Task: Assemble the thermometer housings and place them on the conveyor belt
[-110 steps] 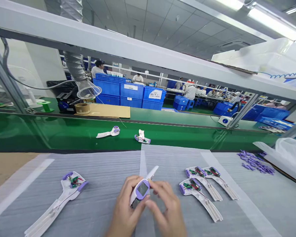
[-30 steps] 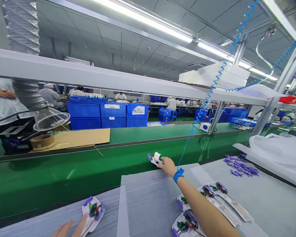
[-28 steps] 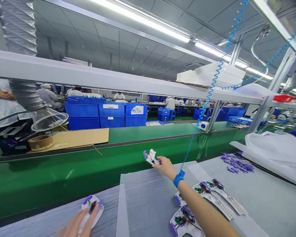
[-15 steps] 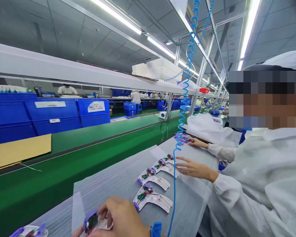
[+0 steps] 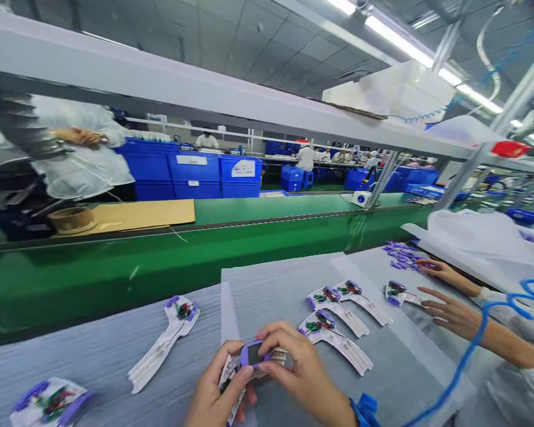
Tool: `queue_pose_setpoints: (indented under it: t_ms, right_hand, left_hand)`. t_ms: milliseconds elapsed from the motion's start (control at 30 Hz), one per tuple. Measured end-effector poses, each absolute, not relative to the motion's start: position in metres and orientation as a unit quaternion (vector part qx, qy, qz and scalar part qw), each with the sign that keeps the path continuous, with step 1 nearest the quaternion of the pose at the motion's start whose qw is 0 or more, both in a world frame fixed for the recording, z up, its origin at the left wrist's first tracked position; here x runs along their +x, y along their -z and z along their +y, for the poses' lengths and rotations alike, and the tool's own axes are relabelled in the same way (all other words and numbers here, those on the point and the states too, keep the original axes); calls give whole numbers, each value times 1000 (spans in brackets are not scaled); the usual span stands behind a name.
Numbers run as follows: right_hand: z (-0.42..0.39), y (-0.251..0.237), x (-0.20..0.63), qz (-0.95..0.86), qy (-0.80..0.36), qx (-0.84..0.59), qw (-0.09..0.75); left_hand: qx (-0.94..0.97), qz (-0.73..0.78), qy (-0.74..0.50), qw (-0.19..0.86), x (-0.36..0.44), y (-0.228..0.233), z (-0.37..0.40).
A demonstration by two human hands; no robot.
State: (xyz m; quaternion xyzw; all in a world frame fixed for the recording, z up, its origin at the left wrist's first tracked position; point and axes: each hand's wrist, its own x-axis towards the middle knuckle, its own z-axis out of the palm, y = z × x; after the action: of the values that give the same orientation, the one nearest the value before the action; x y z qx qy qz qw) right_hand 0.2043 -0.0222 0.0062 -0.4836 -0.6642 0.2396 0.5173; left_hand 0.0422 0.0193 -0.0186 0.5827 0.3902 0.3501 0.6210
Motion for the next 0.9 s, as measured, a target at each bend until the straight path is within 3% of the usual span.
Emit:
queue_pose_setpoints:
  t_ms: [167,400,900]
  right_hand:
    - [-22,-6,203,-743,-145,-463,461]
    - [-21,-2,200,-759,-66,-441,474]
    - [-23,3,199,-745,-109,-441,488]
  left_hand:
    - [603,385,-353,603,37,8,15]
    - [601,403,-371,582,33,9,13]
    - [659,380,-339,553,26,21,19]
